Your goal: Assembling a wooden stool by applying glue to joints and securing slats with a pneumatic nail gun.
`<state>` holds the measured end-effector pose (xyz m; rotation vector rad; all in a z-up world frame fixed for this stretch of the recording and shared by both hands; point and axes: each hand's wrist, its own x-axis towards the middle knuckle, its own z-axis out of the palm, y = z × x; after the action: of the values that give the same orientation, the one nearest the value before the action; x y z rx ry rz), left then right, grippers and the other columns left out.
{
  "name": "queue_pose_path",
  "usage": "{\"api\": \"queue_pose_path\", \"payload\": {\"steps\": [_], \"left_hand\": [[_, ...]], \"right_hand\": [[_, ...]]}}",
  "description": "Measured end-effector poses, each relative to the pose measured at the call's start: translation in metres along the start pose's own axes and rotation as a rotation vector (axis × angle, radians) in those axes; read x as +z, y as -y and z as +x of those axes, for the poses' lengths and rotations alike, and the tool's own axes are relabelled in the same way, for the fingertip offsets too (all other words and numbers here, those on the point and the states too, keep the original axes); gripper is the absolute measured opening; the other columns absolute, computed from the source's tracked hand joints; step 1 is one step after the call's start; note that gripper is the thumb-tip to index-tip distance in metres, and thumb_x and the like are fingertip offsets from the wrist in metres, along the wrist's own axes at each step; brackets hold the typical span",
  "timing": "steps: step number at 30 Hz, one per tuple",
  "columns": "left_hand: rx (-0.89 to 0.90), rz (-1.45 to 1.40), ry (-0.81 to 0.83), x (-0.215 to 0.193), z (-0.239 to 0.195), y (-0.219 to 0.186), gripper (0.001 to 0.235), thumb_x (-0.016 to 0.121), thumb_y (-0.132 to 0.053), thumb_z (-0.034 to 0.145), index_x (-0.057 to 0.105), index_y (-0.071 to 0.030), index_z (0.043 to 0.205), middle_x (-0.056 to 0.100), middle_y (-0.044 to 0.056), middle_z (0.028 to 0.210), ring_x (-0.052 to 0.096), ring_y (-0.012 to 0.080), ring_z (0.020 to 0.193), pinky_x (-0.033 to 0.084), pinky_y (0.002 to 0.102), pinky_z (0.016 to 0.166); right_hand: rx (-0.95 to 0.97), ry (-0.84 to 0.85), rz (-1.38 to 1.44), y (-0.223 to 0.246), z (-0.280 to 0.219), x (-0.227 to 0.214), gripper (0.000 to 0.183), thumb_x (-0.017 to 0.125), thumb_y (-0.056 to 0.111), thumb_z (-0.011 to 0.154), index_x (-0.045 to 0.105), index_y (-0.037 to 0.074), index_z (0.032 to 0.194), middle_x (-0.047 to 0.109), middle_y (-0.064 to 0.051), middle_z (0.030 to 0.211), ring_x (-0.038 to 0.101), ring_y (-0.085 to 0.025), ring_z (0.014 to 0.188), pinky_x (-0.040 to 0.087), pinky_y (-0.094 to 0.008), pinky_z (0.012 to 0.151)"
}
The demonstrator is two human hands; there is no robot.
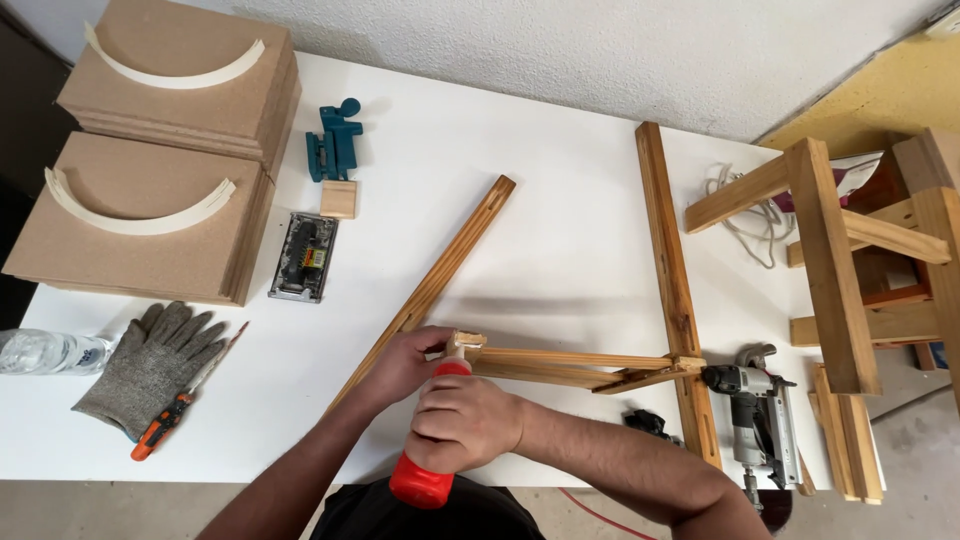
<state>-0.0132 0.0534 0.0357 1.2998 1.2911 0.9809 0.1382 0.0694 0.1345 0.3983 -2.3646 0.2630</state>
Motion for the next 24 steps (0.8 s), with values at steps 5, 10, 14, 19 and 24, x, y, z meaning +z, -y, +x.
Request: {"api": "queue_pose_path", "payload": {"steps": [5,10,14,19,24], "left_hand": [[0.066,0.045,-0.023,0.002,-0.003,0.010,0.013,0.074,-0.007,0.086,0.079,-0.016,0.094,0.072,-0.009,0.082,0.059,0.0057,0.075,0.049,0.025,0.066],[0.134,0.021,-0.006,-0.001,-0.006,-0.004,0.023,0.065,0.004,0.081,0.060,-0.016,0.071,0.050,-0.009,0.068,0.041,0.0073,0.068,0.036,0.026,0.059],[0.128,0.040,-0.016,0.000,-0.006,-0.005,0.016,0.070,0.000,0.083,0.074,-0.016,0.087,0.068,-0.008,0.081,0.057,0.0060,0.077,0.047,0.025,0.067],[0.036,0.010,-0.008,0.000,-0.005,-0.011,0.021,0.076,-0.008,0.085,0.082,-0.016,0.103,0.080,-0.006,0.093,0.069,0.0057,0.087,0.056,0.023,0.075],[0.085,0.023,0.008,-0.001,-0.004,0.000,0.017,0.079,-0.012,0.086,0.080,-0.014,0.103,0.079,-0.005,0.093,0.070,0.0067,0.084,0.056,0.023,0.073]], "right_hand": [[0.005,-0.020,0.022,-0.002,-0.001,0.006,0.009,0.058,-0.002,0.092,0.062,0.005,0.095,0.052,-0.006,0.078,0.048,-0.023,0.064,0.047,-0.037,0.063],[0.024,-0.026,0.017,-0.004,-0.002,0.012,0.009,0.058,0.000,0.091,0.062,0.007,0.094,0.050,-0.004,0.077,0.047,-0.021,0.064,0.046,-0.036,0.063],[0.048,-0.026,0.030,-0.003,-0.004,0.011,0.006,0.058,0.002,0.092,0.062,0.006,0.094,0.050,-0.005,0.076,0.046,-0.022,0.062,0.043,-0.036,0.060],[0.086,-0.014,0.028,0.001,-0.009,0.008,0.003,0.059,0.006,0.093,0.061,0.005,0.092,0.048,-0.004,0.075,0.045,-0.022,0.062,0.041,-0.036,0.058],[0.128,-0.010,0.006,0.003,-0.013,0.005,0.005,0.063,0.006,0.090,0.060,0.005,0.094,0.048,-0.006,0.074,0.044,-0.022,0.061,0.041,-0.036,0.057]]}}
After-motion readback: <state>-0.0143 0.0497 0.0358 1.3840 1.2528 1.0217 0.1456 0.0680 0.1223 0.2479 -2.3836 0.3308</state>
